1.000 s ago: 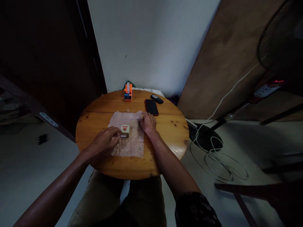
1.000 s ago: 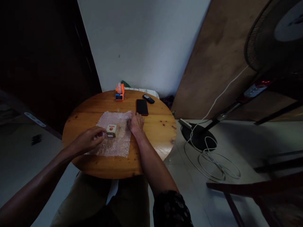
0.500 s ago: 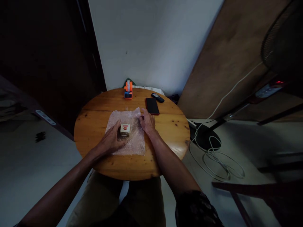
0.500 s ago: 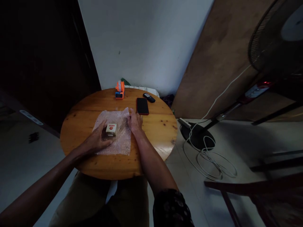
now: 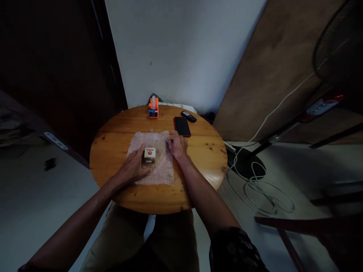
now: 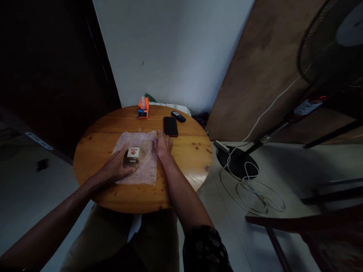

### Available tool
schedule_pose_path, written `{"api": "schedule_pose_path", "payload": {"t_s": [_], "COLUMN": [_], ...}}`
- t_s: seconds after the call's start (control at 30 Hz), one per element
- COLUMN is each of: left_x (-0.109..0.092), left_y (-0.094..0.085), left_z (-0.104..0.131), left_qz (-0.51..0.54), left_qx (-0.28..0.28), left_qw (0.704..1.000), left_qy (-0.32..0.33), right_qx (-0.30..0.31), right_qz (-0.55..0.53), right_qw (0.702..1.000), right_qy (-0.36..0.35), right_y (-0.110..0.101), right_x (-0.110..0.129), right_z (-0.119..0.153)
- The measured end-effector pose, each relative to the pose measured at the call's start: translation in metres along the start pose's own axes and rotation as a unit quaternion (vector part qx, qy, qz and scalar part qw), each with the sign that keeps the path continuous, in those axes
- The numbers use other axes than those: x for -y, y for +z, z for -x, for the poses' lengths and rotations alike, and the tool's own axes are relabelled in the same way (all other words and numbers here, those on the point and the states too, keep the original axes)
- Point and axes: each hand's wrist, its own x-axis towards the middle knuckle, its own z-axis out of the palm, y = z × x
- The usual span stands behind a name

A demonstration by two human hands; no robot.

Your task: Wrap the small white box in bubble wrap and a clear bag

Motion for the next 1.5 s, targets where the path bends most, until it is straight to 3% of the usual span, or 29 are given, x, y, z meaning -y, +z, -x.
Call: {"api": "schedule_pose_path", "payload": {"t_s": [0.3, 0.53, 0.67, 1.0, 1.2, 1.33, 1.4, 1.5], "left_x": [-0.006, 0.008, 0.010, 0.013, 0.010, 0.014, 0.015, 0.015], "left_y": [-0.009, 0.000, 0.005, 0.009, 0.008, 0.011, 0.011, 0.011], "left_z": [-0.001, -0.013, -0.016, -0.016, -0.017, -0.019, -0.020, -0.020], "left_qz": [0.004, 0.060, 0.086, 0.036, 0.041, 0.049, 0.049, 0.046], "left_qx": [0.002, -0.013, -0.009, 0.001, -0.002, -0.002, -0.003, -0.003], "left_qw": [1.000, 0.998, 0.996, 0.999, 0.999, 0.999, 0.999, 0.998], "left_qy": [-0.010, 0.030, 0.015, -0.007, 0.005, 0.018, 0.018, 0.033], "right_qx": [-0.003, -0.002, -0.006, -0.021, -0.065, 0.039, 0.103, 0.149], "right_qz": [-0.004, -0.008, -0.010, -0.031, -0.155, -0.283, -0.280, -0.227], "right_qw": [1.000, 1.000, 1.000, 0.999, 0.984, 0.939, 0.922, 0.917], "right_qy": [-0.006, -0.011, -0.009, 0.004, -0.064, -0.193, -0.248, -0.293], "right_y": [0.001, 0.001, 0.002, -0.002, -0.017, -0.036, -0.042, -0.045], "right_x": [-0.001, -0.003, -0.003, -0.004, 0.007, 0.029, 0.041, 0.053], "right_z": [0.000, 0.000, 0.000, 0.001, 0.003, 0.019, 0.031, 0.045]}}
